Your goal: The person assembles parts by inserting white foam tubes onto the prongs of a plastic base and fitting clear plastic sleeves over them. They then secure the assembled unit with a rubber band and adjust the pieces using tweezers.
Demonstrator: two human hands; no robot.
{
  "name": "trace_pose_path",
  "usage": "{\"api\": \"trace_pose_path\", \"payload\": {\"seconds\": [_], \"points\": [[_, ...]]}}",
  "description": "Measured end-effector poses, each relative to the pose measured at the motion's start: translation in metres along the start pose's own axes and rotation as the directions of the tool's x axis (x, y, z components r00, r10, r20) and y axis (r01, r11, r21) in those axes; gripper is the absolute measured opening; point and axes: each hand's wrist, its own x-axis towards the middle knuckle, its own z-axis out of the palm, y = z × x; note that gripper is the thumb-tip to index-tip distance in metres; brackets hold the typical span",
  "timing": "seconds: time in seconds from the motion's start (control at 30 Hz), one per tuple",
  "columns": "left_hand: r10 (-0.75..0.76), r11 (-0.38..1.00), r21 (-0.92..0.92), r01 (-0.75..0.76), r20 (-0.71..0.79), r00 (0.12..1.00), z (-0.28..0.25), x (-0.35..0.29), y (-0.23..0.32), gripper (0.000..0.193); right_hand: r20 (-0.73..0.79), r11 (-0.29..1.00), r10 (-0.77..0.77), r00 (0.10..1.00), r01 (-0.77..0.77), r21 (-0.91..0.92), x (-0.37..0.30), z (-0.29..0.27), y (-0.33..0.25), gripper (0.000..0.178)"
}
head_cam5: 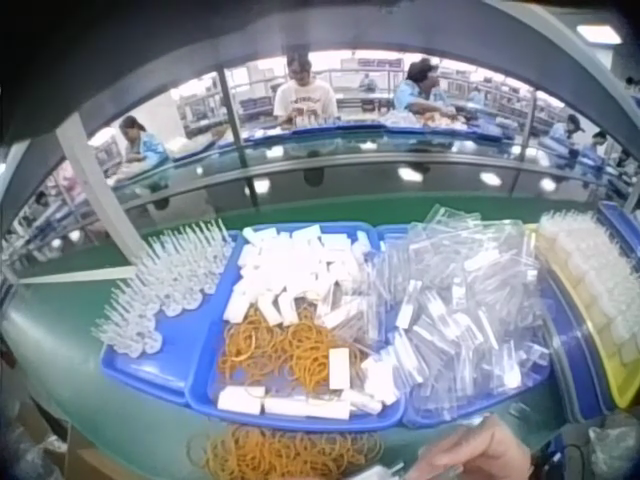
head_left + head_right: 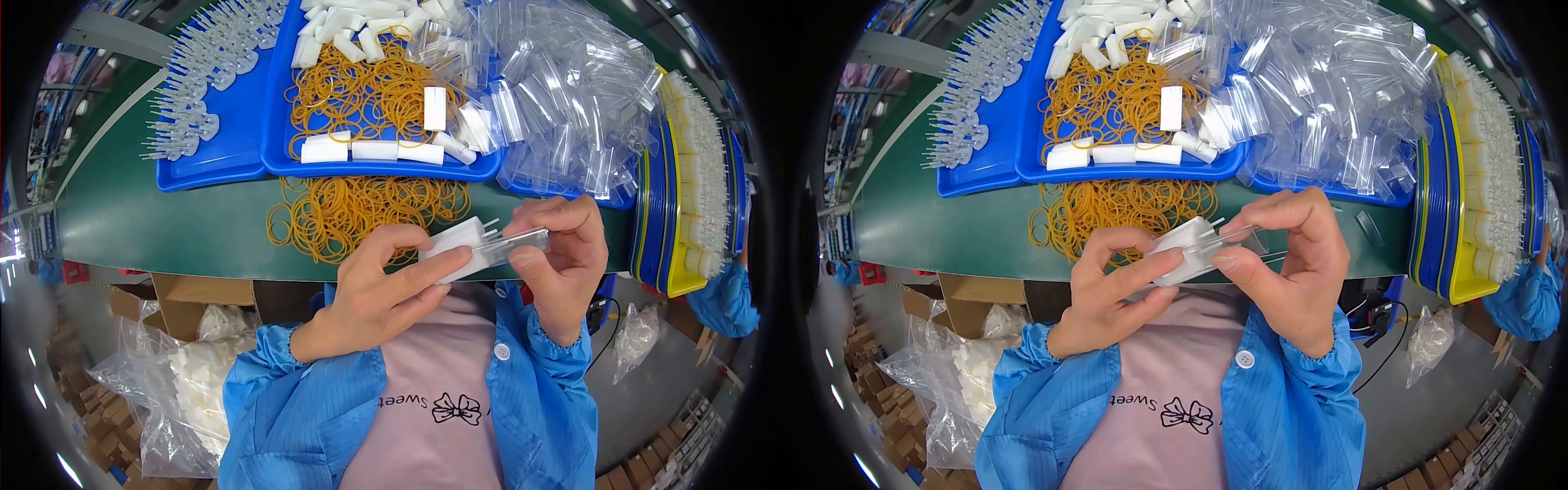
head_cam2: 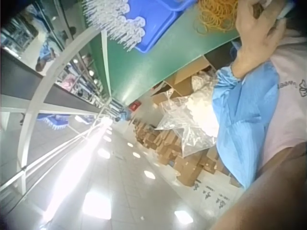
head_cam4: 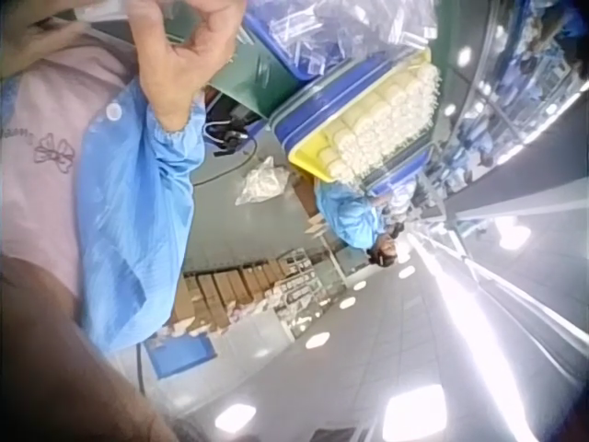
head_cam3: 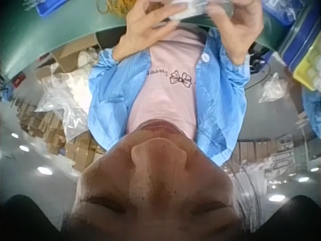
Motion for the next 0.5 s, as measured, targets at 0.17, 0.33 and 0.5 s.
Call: {"api": "trace_pose_path", "payload": {"seconds": [0.17, 0.33, 0.5], "points": [[0.03, 1.0, -0.006, -0.03, -0.013, 0.999, 0.001, 0.0019, 0.0004, 0.046, 0.012, 1.0, 0.002, 1.0, -0.002, 0.026, 0.0, -0.0013, 0.0027, 0.033], [-0.008, 0.998, -0.057, 0.005, -0.059, 0.998, -0.0014, 0.0007, 0.001, 0.043, 0.105, 0.999, 0.02, 0.994, -0.016, -0.04, 0.0047, -0.0061, 0.0014, 0.032], [-0.012, 0.999, -0.051, 0.009, -0.058, 0.998, -0.0021, 0.0011, 0.0021, 0.04, 0.087, 0.997, 0.054, 0.995, -0.049, -0.056, 0.0024, -0.0035, -0.0017, 0.031]]}}
